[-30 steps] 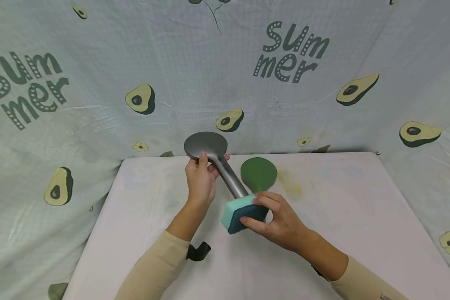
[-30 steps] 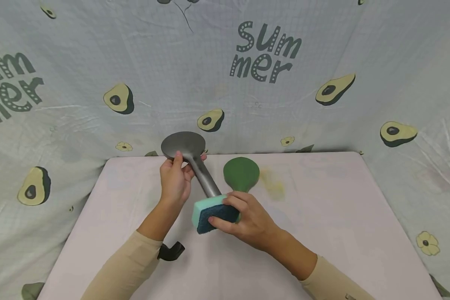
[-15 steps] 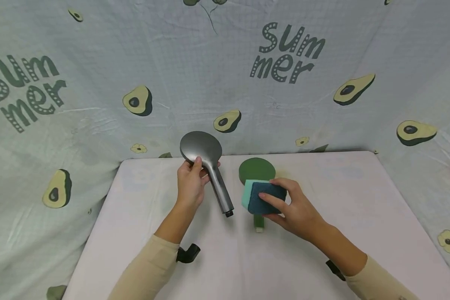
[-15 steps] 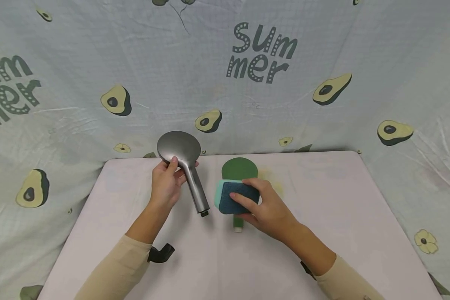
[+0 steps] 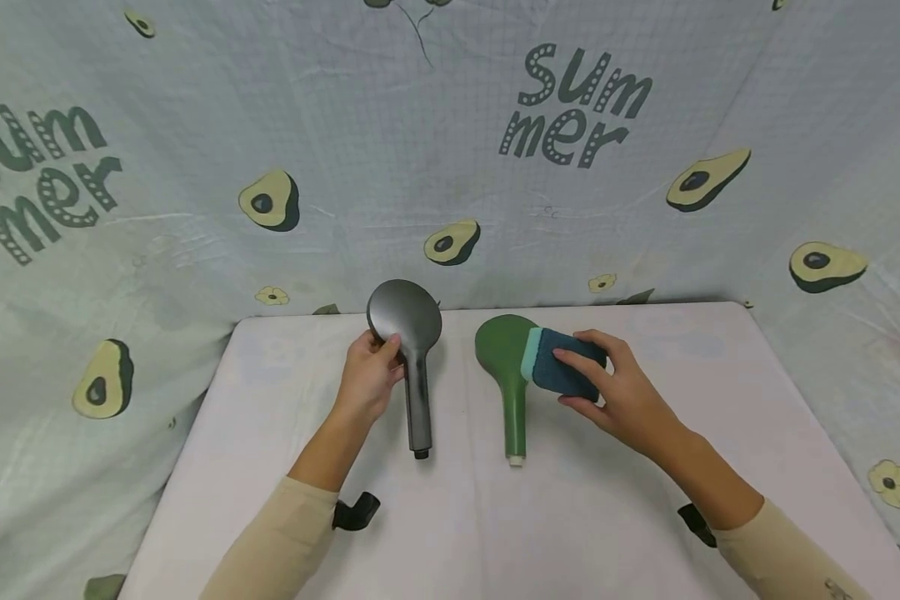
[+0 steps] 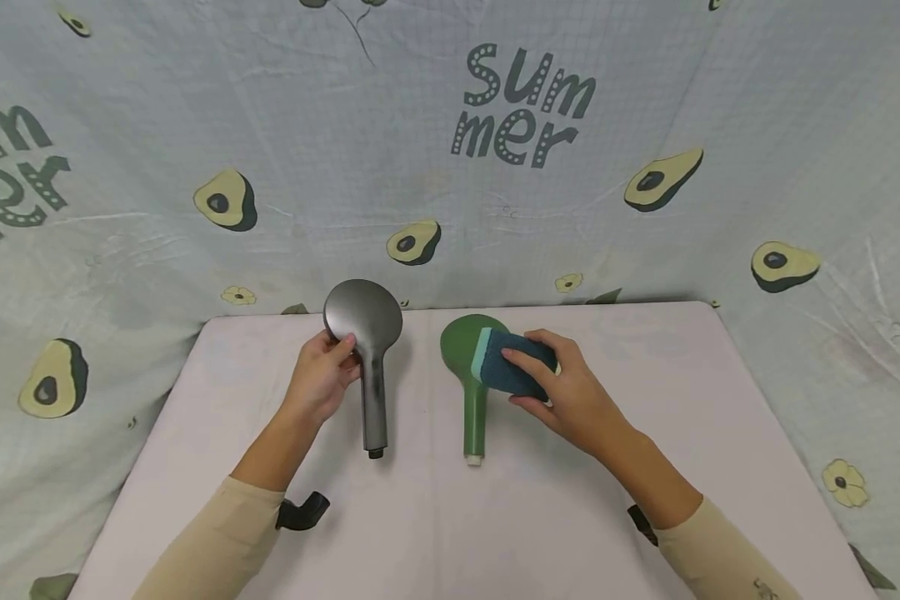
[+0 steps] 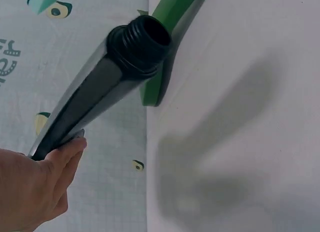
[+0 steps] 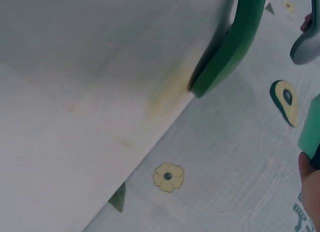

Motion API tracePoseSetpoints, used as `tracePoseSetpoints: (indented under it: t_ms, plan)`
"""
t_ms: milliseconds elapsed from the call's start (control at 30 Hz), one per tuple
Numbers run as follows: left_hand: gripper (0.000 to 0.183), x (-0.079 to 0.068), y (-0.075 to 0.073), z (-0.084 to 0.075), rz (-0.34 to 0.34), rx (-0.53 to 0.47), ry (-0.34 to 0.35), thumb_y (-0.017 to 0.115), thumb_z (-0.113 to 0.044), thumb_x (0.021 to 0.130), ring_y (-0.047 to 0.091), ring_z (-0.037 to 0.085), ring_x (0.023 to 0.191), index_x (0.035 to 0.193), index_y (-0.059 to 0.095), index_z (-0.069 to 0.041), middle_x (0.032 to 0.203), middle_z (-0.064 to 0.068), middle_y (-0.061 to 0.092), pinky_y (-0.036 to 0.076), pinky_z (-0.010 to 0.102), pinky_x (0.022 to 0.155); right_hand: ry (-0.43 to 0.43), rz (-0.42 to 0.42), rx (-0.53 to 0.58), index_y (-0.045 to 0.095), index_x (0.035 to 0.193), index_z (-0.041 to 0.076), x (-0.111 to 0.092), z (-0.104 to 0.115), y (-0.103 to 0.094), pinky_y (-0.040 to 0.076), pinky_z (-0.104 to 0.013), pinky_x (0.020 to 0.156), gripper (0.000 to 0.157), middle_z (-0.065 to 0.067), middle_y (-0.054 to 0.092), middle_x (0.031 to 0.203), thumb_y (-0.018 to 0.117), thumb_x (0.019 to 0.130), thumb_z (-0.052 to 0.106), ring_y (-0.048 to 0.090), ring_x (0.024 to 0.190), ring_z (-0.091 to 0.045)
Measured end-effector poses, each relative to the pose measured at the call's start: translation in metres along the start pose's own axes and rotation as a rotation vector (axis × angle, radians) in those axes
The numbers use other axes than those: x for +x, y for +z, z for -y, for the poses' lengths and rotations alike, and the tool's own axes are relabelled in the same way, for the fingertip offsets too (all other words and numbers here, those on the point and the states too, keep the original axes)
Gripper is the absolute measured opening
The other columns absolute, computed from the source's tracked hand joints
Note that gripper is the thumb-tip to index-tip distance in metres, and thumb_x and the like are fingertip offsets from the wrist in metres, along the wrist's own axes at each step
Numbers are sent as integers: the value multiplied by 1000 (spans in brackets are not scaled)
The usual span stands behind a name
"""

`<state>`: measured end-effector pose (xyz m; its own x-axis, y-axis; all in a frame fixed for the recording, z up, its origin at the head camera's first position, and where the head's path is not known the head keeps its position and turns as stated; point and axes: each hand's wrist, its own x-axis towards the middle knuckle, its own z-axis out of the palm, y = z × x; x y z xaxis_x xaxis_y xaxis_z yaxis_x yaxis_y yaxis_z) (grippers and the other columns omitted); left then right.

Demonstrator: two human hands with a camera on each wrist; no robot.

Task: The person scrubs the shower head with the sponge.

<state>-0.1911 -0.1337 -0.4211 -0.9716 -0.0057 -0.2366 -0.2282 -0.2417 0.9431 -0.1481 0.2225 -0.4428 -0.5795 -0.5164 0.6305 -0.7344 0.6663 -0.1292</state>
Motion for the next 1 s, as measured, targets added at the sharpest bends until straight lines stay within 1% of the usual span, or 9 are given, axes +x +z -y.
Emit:
tracePoseSetpoints:
  t_ms: [67,133,233,367,433,567,667,833,1000]
  plan:
    - [46,3,-4,1,-15,20,-10,41,-6,111,56,33,131,154,32,7,151,26,48,58,23,83,35,10,9,59,143,13,-2,-5,-1,52,-41,98,60,-24,48,146,48,103,57,49,131,-39]
    - [47,5,-8,3,-25,42,-11,42,-5,110,56,34,131,154,33,9,151,27,48,57,25,86,75,32,16,58,143,13,-4,-9,-3,52,-39,98,64,-24,47,147,47,101,60,49,131,-38]
    - [47,7,-15,5,-34,79,-16,44,-4,110,57,33,131,154,34,11,151,29,49,57,26,89,125,69,23,58,144,14,-7,-17,-6,53,-43,96,64,-24,46,147,54,99,59,49,131,-37]
    - [47,9,-24,10,-67,131,-48,46,-7,110,65,23,112,152,37,12,144,30,53,57,23,81,174,114,10,57,144,14,-10,-28,-11,56,-53,92,68,-24,45,146,85,86,36,49,130,-38]
    - [47,10,-30,13,-98,164,-65,49,-9,109,67,16,98,150,40,13,137,29,58,56,22,76,196,130,6,58,144,14,-12,-34,-12,56,-55,92,75,-25,45,145,92,78,20,49,129,-39]
    - [44,15,-42,19,-167,210,-101,52,-11,108,65,8,81,143,48,15,116,18,65,55,20,71,242,170,11,57,144,14,-19,-45,-15,55,-56,89,76,-25,46,143,92,76,13,50,125,-40]
    - [44,18,-50,23,-178,210,-122,53,-12,108,63,8,79,141,49,16,105,10,64,55,20,71,272,192,6,57,143,13,-27,-53,-18,55,-57,87,73,-26,46,142,91,78,13,51,122,-41]
    - [43,23,-59,28,-163,217,-160,53,-12,108,61,9,80,141,48,15,98,4,61,55,19,71,312,232,-19,56,143,11,-39,-68,-22,55,-61,86,71,-30,47,139,89,80,13,52,119,-47]
    - [42,31,-68,35,-187,210,-175,55,-11,107,58,7,76,138,49,16,95,2,59,54,17,68,387,256,-33,57,142,9,-48,-79,-26,53,-64,84,67,-32,47,136,87,83,15,53,115,-50]
